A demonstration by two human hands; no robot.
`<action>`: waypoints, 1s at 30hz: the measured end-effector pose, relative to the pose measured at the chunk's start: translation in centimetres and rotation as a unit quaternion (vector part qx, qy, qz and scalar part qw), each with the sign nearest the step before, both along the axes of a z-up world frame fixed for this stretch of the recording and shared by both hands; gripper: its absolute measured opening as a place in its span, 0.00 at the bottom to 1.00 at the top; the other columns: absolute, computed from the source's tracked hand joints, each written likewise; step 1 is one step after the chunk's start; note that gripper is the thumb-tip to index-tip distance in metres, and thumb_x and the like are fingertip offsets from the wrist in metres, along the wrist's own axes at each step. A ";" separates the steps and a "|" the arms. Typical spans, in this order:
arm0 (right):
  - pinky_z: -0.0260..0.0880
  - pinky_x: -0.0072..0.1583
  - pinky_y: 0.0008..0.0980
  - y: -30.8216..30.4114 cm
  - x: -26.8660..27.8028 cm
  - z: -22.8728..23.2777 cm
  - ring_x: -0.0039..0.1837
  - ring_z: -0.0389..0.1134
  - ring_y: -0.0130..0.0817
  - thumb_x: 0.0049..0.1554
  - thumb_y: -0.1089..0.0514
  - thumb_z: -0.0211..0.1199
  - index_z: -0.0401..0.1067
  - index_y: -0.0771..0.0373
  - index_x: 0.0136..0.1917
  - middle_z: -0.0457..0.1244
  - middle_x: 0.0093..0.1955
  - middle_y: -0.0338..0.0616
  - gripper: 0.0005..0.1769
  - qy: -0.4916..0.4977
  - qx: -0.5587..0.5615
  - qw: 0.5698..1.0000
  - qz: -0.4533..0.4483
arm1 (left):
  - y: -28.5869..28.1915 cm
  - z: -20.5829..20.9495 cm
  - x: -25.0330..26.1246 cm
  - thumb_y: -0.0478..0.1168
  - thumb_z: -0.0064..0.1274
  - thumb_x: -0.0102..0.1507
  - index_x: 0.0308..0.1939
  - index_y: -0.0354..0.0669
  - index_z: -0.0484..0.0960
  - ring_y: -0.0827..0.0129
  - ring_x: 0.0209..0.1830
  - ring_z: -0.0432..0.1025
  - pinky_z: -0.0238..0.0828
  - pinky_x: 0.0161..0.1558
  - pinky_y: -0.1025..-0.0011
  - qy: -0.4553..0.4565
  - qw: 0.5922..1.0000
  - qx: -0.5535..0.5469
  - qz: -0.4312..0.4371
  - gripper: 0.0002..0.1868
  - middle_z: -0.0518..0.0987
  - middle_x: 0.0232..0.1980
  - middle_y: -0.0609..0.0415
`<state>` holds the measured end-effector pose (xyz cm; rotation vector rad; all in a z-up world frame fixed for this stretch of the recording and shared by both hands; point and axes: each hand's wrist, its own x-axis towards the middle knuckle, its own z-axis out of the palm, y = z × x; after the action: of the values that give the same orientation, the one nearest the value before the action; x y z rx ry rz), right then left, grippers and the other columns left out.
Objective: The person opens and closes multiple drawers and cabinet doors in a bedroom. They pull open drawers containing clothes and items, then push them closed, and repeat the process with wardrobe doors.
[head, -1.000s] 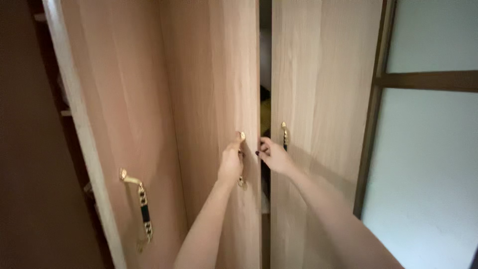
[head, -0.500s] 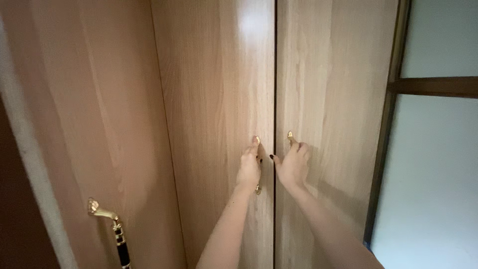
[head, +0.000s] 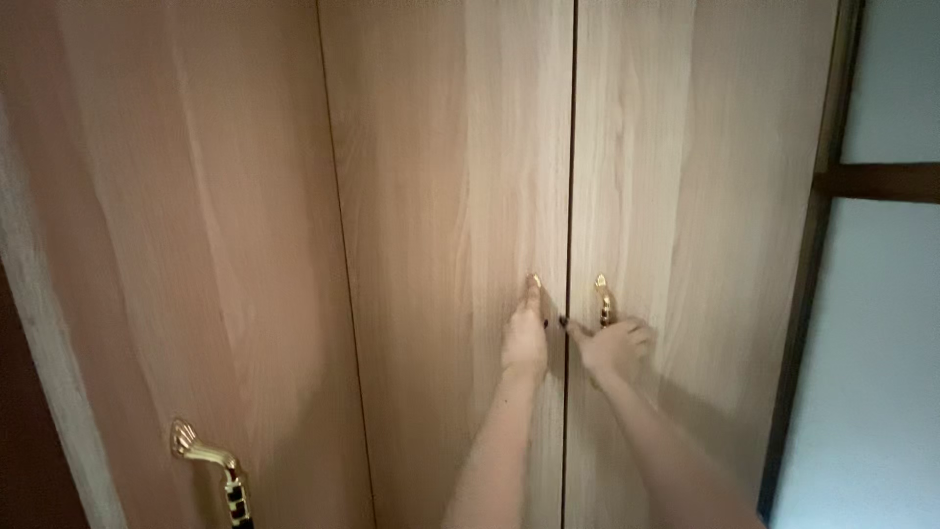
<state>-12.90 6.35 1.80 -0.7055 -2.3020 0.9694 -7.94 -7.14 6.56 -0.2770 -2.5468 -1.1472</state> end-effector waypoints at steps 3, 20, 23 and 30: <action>0.50 0.75 0.56 0.8 -0.9 -1.5 0.78 0.45 0.62 0.48 0.30 0.75 0.46 0.76 0.75 0.44 0.76 0.69 0.65 -0.012 0.104 0.994 -0.023 | 0.4 0.5 -0.3 0.20 0.28 0.68 0.82 0.59 0.40 0.58 0.49 0.82 0.83 0.39 0.71 -0.034 0.999 -0.038 0.009 0.42 0.51 0.84 0.58; 0.64 0.64 0.43 6.6 0.4 -5.4 0.66 0.64 0.51 0.48 0.54 0.77 0.59 0.76 0.70 0.60 0.66 0.63 0.45 0.049 0.160 0.958 0.232 | -1.2 -7.3 0.8 0.27 0.55 0.61 0.81 0.72 0.35 0.50 0.82 0.45 0.54 0.73 0.54 -0.073 0.987 -0.126 -0.065 0.58 0.38 0.86 0.66; 0.66 0.68 0.40 6.7 0.8 -6.3 0.68 0.68 0.49 0.48 0.55 0.69 0.62 0.73 0.71 0.65 0.66 0.60 0.41 0.072 0.079 0.945 0.309 | -1.7 -9.2 0.6 0.33 0.57 0.60 0.77 0.70 0.57 0.50 0.82 0.49 0.52 0.76 0.56 -0.019 0.987 -0.149 -0.061 0.46 0.45 0.85 0.61; 0.58 0.74 0.41 5.1 6.3 -5.0 0.76 0.58 0.51 0.51 0.51 0.69 0.52 0.69 0.78 0.57 0.75 0.59 0.48 0.051 0.120 0.947 0.294 | -3.9 -10.5 1.6 0.36 0.59 0.57 0.70 0.66 0.72 0.48 0.80 0.48 0.45 0.78 0.55 0.029 0.982 -0.184 -0.036 0.37 0.45 0.84 0.55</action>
<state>-6.65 11.41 -3.16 0.1499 -2.5248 0.9118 -6.36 -11.00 -3.94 -0.4879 -2.7014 -0.6695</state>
